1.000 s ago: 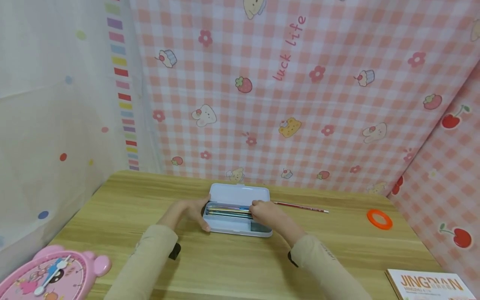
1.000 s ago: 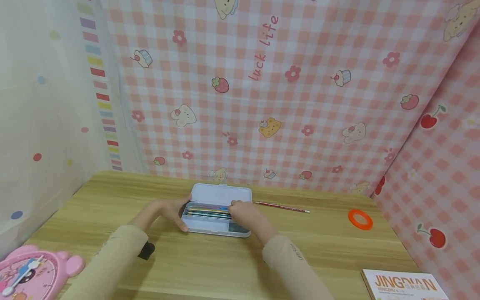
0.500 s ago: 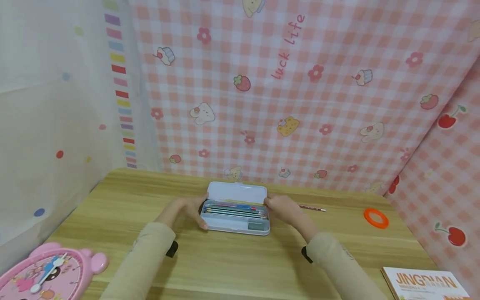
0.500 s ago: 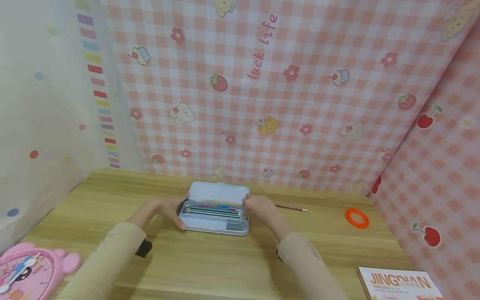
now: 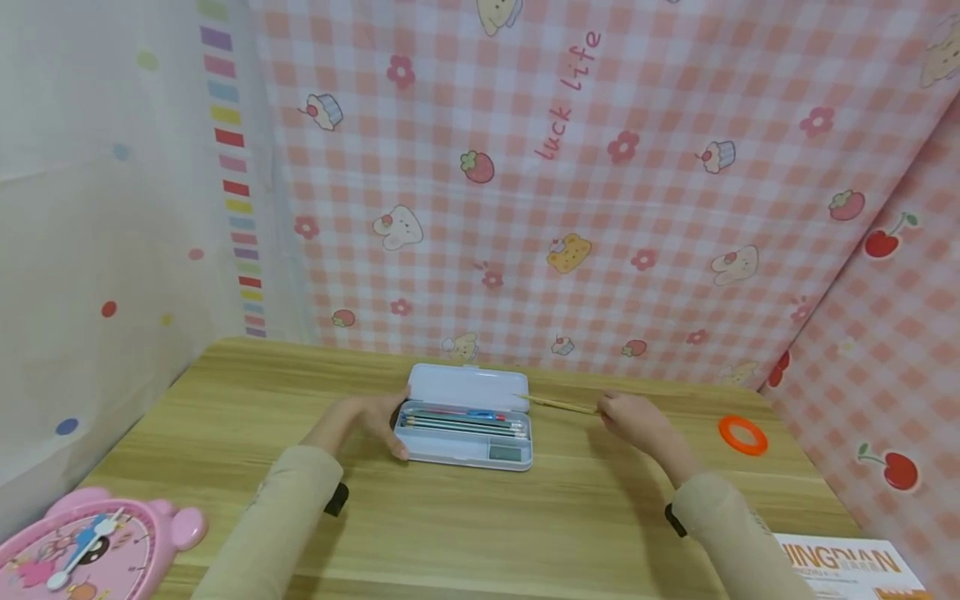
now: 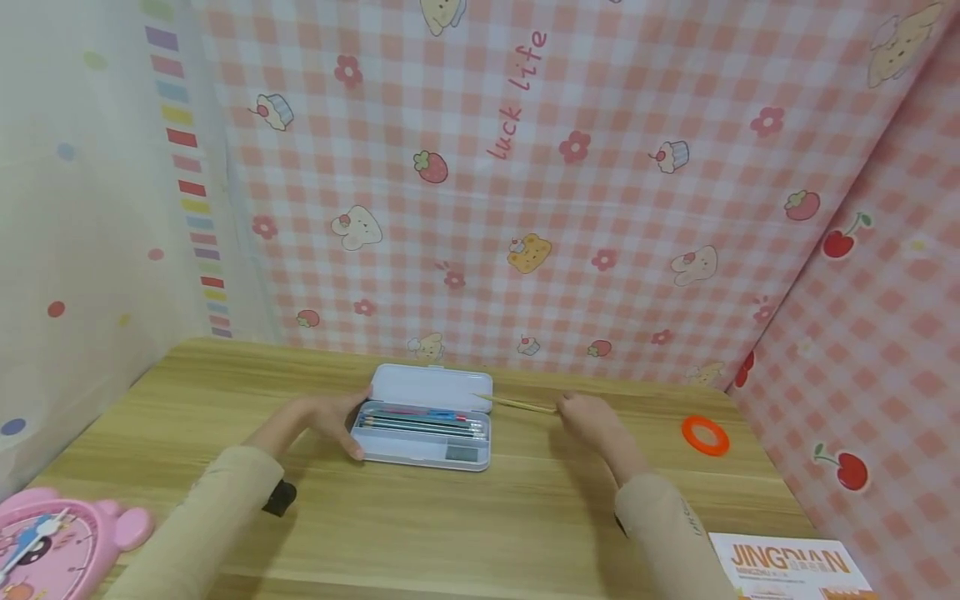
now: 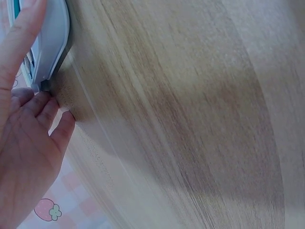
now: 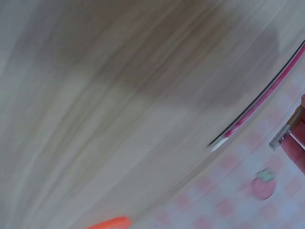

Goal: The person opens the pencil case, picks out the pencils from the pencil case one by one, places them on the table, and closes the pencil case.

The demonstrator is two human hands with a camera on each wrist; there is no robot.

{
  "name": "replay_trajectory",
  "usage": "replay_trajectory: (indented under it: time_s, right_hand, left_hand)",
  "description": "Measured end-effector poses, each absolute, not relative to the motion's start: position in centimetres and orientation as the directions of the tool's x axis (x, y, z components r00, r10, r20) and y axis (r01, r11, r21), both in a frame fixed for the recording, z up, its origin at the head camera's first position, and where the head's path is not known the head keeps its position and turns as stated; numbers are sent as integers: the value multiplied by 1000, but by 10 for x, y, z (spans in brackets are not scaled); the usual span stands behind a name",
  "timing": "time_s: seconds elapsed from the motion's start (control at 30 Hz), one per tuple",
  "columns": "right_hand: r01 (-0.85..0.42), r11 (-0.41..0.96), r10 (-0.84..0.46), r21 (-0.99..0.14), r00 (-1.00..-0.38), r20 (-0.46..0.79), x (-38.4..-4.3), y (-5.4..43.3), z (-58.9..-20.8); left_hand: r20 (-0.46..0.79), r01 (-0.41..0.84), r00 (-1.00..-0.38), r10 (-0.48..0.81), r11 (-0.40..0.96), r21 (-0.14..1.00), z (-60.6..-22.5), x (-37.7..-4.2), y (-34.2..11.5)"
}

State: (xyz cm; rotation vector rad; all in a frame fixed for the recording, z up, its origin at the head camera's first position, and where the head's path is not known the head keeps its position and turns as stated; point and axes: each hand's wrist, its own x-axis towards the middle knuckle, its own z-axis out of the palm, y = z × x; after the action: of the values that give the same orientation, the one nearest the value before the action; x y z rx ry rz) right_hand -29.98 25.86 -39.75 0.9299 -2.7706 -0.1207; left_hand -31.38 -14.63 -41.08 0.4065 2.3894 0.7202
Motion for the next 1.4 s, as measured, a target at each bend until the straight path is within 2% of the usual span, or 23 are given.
replay_trajectory:
  time_s: [0.2,0.63,0.87,1.07,1.4]
  right_hand:
    - [-569,803,-596,176,-776,206,-299,278,-401]
    - [-565,803,-591,189,-796,134,-302,290,-409]
    - [-548,821,-567,160,-817,108,-304,290,-412]
    - [-531,838,-544,122,-827,141,-306,292,-417]
    - [-515,849,-528,117,-827,192,-313,293,-429]
  left_hand:
    - [-461,115,-773,435,812,573,-410,-314,-150]
    - [-458,105,-781,424,813,573,-406,-312,-150]
    - [-449,120,-784,429,814,569,-407,-311,-149]
    - [-451,104,-784,425,808,580,-406,-311,-148]
    - [-427,162,-787,445,817,553,-409,-310,-148]
